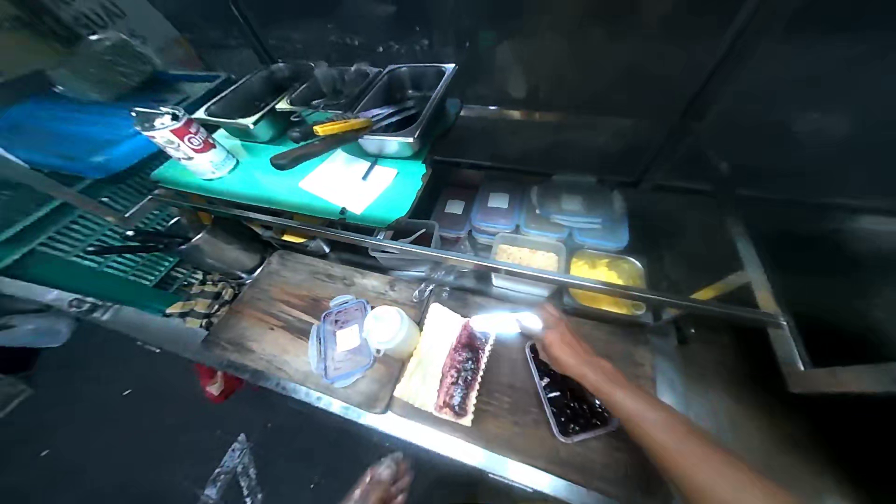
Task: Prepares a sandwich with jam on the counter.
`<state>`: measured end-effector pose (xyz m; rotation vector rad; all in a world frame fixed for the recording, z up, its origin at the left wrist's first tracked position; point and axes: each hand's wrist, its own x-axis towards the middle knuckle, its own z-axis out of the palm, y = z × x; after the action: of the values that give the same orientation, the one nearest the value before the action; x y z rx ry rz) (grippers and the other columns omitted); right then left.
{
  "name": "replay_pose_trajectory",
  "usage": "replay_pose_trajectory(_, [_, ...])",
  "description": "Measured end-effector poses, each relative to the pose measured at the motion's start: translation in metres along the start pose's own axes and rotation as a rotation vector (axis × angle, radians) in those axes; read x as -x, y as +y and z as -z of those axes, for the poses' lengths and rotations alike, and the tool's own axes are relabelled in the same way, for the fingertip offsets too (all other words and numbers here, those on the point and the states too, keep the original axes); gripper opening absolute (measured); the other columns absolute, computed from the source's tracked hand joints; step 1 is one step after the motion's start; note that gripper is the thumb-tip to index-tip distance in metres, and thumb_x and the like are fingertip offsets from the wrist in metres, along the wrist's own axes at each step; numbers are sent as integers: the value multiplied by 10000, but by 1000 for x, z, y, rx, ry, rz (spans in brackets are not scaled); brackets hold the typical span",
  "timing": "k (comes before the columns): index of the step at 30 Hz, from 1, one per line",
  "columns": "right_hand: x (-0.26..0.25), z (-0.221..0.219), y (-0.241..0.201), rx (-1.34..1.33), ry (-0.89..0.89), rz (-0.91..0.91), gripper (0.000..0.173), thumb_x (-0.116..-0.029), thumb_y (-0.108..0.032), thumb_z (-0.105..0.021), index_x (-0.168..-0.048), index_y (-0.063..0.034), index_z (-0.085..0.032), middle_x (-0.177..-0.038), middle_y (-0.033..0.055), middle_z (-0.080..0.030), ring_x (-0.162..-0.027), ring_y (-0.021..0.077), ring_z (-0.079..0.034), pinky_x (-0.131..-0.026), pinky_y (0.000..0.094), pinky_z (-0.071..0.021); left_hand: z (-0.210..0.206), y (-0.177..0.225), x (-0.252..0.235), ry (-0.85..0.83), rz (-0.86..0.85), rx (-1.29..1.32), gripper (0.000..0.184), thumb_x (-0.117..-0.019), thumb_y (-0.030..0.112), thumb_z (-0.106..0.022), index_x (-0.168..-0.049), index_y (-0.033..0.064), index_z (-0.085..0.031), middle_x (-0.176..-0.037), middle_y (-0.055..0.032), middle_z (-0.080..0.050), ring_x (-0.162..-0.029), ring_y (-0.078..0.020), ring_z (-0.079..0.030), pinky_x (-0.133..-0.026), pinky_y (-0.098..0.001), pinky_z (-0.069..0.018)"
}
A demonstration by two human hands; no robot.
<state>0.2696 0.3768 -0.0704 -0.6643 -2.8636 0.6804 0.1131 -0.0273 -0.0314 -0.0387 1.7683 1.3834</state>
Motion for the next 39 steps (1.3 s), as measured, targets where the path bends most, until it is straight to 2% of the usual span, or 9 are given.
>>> replay_pose_trajectory(5, [20, -6, -12, 63, 57, -127, 464, -918, -75, -670, -1349, -247, -686, -1289, 133, -643, -1245, 315, -582, -1044, 477, -510, -45, 39, -34, 82, -60, 264, 424, -1093, 251, -418, -1394, -19, -544, -1297, -204, -664, -1133, -325, -686, -927, -478, -582])
replay_pose_trajectory(9, [31, -16, -55, 14, 57, -358, 445, -914, -78, -688, -1346, -184, -691, -1285, 185, -634, -1221, 371, -588, -1003, 526, -521, -55, 60, -64, -16, -11, 335, 392, -1099, 274, -437, -1324, -29, -543, -1155, -209, -694, -1007, -335, -718, -872, -506, -609])
replay_pose_trajectory(14, [85, -39, -167, -203, -15, -658, 421, -1009, -144, -529, -1414, -189, -638, -1329, 203, -614, -1276, 362, -567, -1062, 504, -495, -48, 70, -88, -137, 93, 256, 383, -1096, 263, -457, -1327, -26, -556, -1120, -211, -702, -967, -334, -725, -848, -501, -616])
replay_pose_trajectory(18, [146, -70, -252, -161, 272, -727, 388, -939, -102, -585, -1282, -197, -740, -1084, 140, -680, -1007, 303, -664, -838, 426, -594, -29, 79, -104, -269, 181, 192, 368, -1099, 230, -436, -1355, -19, -525, -1182, -209, -677, -1018, -323, -709, -885, -487, -602])
replay_pose_trajectory(25, [150, -119, -308, -182, 537, -824, 397, -913, -73, -614, -1276, -166, -742, -1211, 176, -678, -1144, 314, -645, -961, 436, -572, -16, 102, -125, -482, 225, 41, 318, -1076, 164, -470, -1312, -35, -545, -1175, -222, -681, -999, -332, -712, -860, -473, -611])
replay_pose_trajectory(32, [134, -143, -336, -39, 589, -922, 428, -898, -101, -616, -1296, -209, -731, -1161, 152, -682, -1091, 309, -660, -867, 431, -602, -21, 112, -125, -597, 306, 64, 296, -1059, 181, -433, -1249, -16, -547, -1139, -225, -690, -986, -340, -716, -862, -489, -608])
replay_pose_trajectory(36, [81, -105, -340, -426, 826, -923, 318, -1000, -127, -569, -1274, -109, -731, -1020, 67, -723, -880, 123, -690, -804, 308, -607, -18, 111, -128, -608, 341, 91, 308, -1055, 182, -415, -1252, -19, -541, -1165, -248, -675, -1000, -364, -711, -860, -504, -607])
replay_pose_trajectory(37, [54, -88, -332, -660, 792, -987, 305, -1036, -148, -538, -1279, -54, -697, -988, 63, -736, -782, 103, -693, -745, 296, -609, -19, 111, -128, -611, 341, 107, 315, -1058, 182, -396, -1251, -25, -533, -1155, -252, -675, -989, -366, -711, -857, -508, -607])
replay_pose_trajectory(39, [11, -70, -317, -1224, 685, -1129, 279, -1075, -158, -486, -1283, -13, -601, -819, 61, -697, -524, 98, -595, -503, 249, -527, -19, 109, -126, -618, 339, 123, 315, -1077, 199, -351, -1212, -20, -533, -1051, -232, -695, -890, -328, -724, -797, -467, -622])
